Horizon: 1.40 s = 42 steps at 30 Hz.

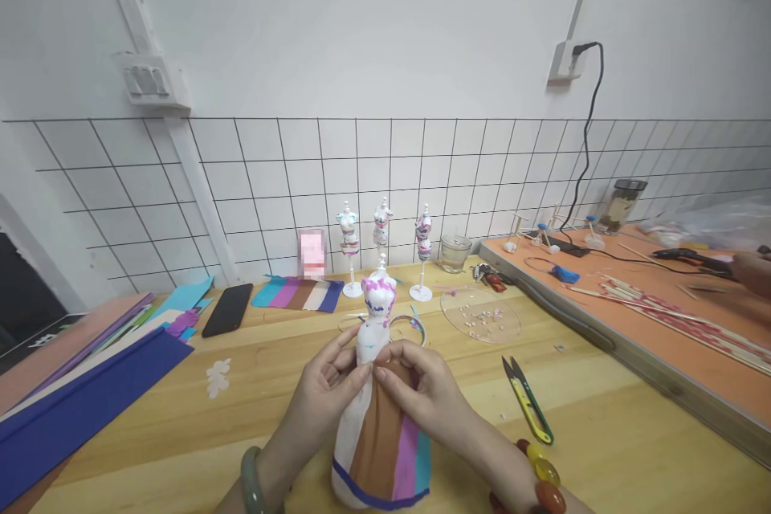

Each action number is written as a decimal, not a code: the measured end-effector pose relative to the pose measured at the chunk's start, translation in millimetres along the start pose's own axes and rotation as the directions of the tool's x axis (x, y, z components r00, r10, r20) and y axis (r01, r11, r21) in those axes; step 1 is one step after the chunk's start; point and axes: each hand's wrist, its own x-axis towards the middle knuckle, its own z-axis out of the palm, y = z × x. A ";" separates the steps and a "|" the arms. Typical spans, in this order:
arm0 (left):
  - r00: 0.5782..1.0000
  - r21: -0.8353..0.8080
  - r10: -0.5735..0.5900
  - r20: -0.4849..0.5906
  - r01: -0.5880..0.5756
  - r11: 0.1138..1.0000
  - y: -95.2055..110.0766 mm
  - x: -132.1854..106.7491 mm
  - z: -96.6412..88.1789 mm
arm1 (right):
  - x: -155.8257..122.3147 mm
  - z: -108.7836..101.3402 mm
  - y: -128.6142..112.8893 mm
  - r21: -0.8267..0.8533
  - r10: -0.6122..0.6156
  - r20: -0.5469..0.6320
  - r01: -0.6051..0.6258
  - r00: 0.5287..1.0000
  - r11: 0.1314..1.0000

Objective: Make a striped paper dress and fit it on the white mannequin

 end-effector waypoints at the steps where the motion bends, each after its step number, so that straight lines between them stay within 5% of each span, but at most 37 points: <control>1: 1.000 -0.001 -0.003 -0.008 0.003 1.000 -0.1 0.2 0.0 | -0.1 0.0 -0.4 0.001 -0.005 0.002 0.005 1.000 1.000; 10: 0.997 -0.004 0.031 -0.068 -0.031 1.000 -0.5 1.6 -2.3 | 0.3 0.9 1.6 -0.061 0.008 -0.079 -0.013 0.997 0.998; 22: 0.998 -0.055 0.056 -0.018 -0.057 0.997 -5.2 2.7 -6.2 | -2.6 5.1 3.4 -0.116 0.001 -0.004 -0.002 1.000 0.993; 42: 0.992 0.159 0.116 -0.040 -0.108 0.981 -5.5 2.1 -3.0 | -0.9 2.1 0.7 -0.006 -0.029 0.039 0.029 0.999 1.000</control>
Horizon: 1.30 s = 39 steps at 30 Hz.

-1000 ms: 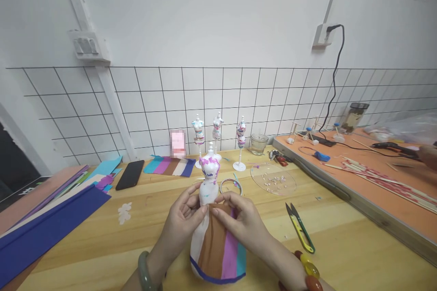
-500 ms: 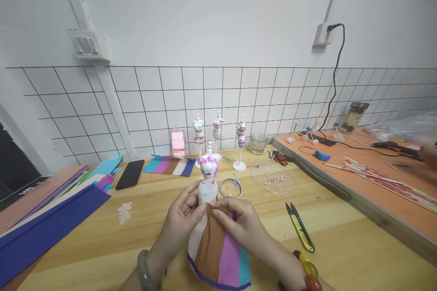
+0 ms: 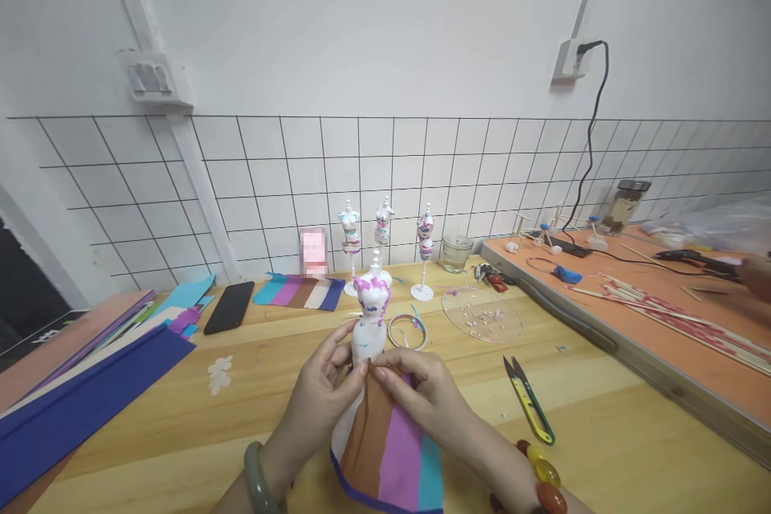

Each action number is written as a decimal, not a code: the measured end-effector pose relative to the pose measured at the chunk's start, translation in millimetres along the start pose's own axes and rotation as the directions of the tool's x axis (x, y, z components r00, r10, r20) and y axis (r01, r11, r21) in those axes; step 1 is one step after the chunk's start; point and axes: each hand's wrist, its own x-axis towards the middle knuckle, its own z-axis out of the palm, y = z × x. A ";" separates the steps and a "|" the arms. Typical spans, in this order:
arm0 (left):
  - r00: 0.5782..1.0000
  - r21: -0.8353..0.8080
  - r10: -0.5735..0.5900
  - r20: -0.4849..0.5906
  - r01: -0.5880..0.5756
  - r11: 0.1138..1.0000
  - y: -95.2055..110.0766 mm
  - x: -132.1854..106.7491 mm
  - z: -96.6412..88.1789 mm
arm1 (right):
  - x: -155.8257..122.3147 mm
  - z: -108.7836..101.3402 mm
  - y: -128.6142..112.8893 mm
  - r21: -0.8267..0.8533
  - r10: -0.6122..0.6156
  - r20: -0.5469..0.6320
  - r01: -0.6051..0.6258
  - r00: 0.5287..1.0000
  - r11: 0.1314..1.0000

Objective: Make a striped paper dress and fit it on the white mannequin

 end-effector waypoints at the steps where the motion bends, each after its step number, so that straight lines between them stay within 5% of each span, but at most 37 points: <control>1: 1.000 0.000 0.001 0.007 -0.001 1.000 -0.1 -0.4 0.1 | 0.1 0.2 0.6 -0.017 0.012 -0.012 -0.012 1.000 1.000; 27: 0.996 -0.004 -0.009 0.093 0.010 1.000 2.8 -4.6 0.8 | 0.2 3.5 3.2 -0.054 0.079 -0.131 -0.087 0.988 0.995; 39: 1.000 -0.071 -0.024 0.002 0.024 0.997 0.9 -5.1 7.1 | -1.7 5.3 2.1 -0.063 0.079 -0.157 -0.089 0.985 0.994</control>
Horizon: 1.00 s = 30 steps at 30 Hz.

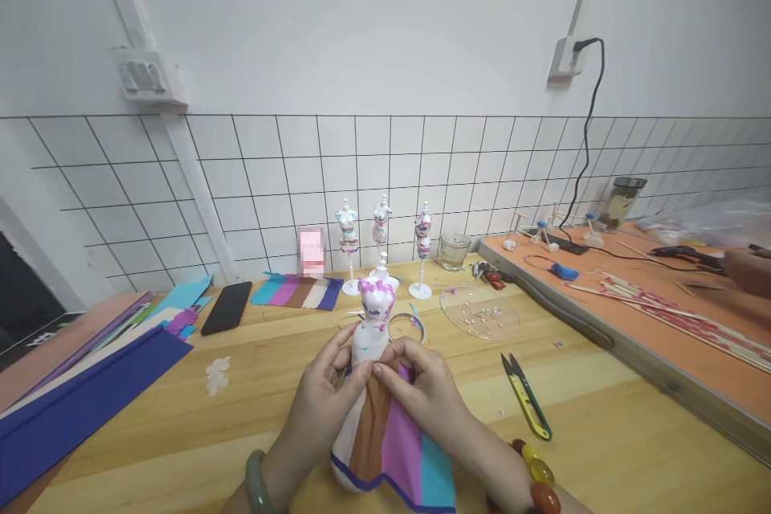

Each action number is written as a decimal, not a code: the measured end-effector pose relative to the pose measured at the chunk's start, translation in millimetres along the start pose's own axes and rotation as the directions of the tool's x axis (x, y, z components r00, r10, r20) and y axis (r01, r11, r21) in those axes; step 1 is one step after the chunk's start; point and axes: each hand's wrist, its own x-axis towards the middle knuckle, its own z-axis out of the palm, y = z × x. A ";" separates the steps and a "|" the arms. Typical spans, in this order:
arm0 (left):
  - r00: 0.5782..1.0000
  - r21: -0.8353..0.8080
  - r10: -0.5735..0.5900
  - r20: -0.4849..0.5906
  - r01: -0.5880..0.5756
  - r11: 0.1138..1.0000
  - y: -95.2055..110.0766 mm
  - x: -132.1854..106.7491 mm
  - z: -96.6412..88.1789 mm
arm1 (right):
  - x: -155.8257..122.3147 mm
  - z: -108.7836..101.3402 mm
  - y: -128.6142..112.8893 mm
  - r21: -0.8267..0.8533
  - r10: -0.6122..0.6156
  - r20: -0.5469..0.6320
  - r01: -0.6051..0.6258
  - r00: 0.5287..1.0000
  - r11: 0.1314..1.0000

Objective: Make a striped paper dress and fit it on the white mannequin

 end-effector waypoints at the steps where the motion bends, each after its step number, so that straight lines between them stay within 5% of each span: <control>1: 1.000 0.011 0.006 0.001 -0.006 1.000 1.2 0.5 -0.5 | -0.3 -0.4 -0.7 0.015 -0.005 0.007 0.004 1.000 1.000; 11: 0.998 -0.048 0.060 -0.018 -0.061 0.997 14.8 5.3 -12.3 | 16.8 -3.9 -10.5 0.063 0.026 0.108 -0.033 0.994 0.997; 15: 0.994 -0.108 0.046 -0.096 -0.056 0.993 26.7 7.4 -18.2 | 33.1 -11.8 -36.4 -0.082 -0.163 0.024 0.165 0.986 0.983; 18: 0.976 -0.106 0.036 -0.217 -0.060 0.993 36.2 10.4 -26.5 | 33.0 -10.7 -66.1 -0.249 -0.417 0.043 0.414 0.908 0.875; 23: 0.930 -0.049 0.004 -0.368 -0.023 0.999 44.7 14.5 -41.8 | 17.5 19.4 -87.0 -0.420 -0.726 0.199 0.727 0.658 0.543; 30: 0.925 -0.033 -0.049 -0.377 0.040 0.999 46.5 12.7 -36.2 | 13.9 48.8 -64.0 -0.468 -0.783 0.236 0.774 0.575 0.428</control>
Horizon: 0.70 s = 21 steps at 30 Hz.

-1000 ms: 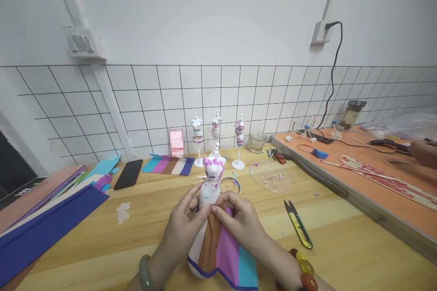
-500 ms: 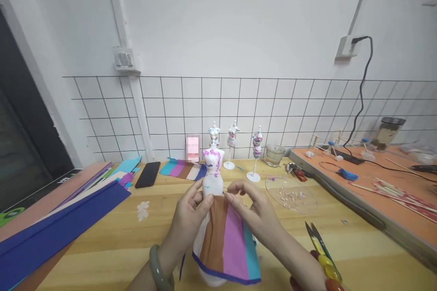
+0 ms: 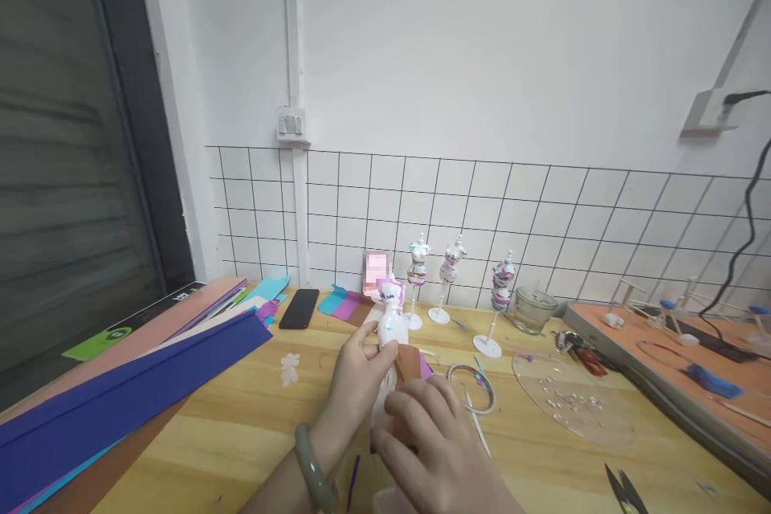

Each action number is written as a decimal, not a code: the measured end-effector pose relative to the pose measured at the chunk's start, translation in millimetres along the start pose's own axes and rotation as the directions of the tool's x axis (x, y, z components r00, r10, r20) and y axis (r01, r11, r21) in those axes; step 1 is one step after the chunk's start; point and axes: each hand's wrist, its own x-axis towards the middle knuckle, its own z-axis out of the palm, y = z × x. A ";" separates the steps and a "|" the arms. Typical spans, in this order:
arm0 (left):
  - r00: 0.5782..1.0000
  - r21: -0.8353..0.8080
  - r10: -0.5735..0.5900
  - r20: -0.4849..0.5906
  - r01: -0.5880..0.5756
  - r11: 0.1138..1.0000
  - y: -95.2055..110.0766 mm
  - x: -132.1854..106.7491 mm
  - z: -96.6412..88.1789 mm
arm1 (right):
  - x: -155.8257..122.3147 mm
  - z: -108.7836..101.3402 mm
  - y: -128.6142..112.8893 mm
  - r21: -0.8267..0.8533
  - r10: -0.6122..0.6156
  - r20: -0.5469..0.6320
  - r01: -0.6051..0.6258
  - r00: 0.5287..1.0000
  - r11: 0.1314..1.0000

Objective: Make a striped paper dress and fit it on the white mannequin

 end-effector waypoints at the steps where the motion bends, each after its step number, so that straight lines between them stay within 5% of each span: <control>1: 1.000 -0.002 -0.003 0.013 0.003 1.000 1.2 -0.8 0.8 | -1.1 1.1 -0.6 0.014 -0.031 0.001 0.031 1.000 0.999; 11: 0.999 -0.003 0.044 0.032 -0.044 0.999 4.9 6.1 -9.1 | -5.8 9.3 -2.5 0.030 -0.106 0.078 0.104 0.991 0.994; 15: 0.995 -0.016 0.077 0.062 -0.076 0.997 4.0 7.9 -13.4 | -1.7 0.9 3.4 0.223 -0.050 0.063 0.035 0.997 0.974; 19: 0.987 -0.041 0.069 0.145 -0.063 0.997 13.6 3.5 -14.0 | -0.5 -17.6 20.6 0.448 0.234 0.082 -0.245 0.969 0.860; 21: 0.973 -0.075 0.068 0.220 -0.053 0.996 20.2 -1.5 -12.2 | -2.9 -24.0 31.9 0.489 0.511 0.144 -0.510 0.847 0.708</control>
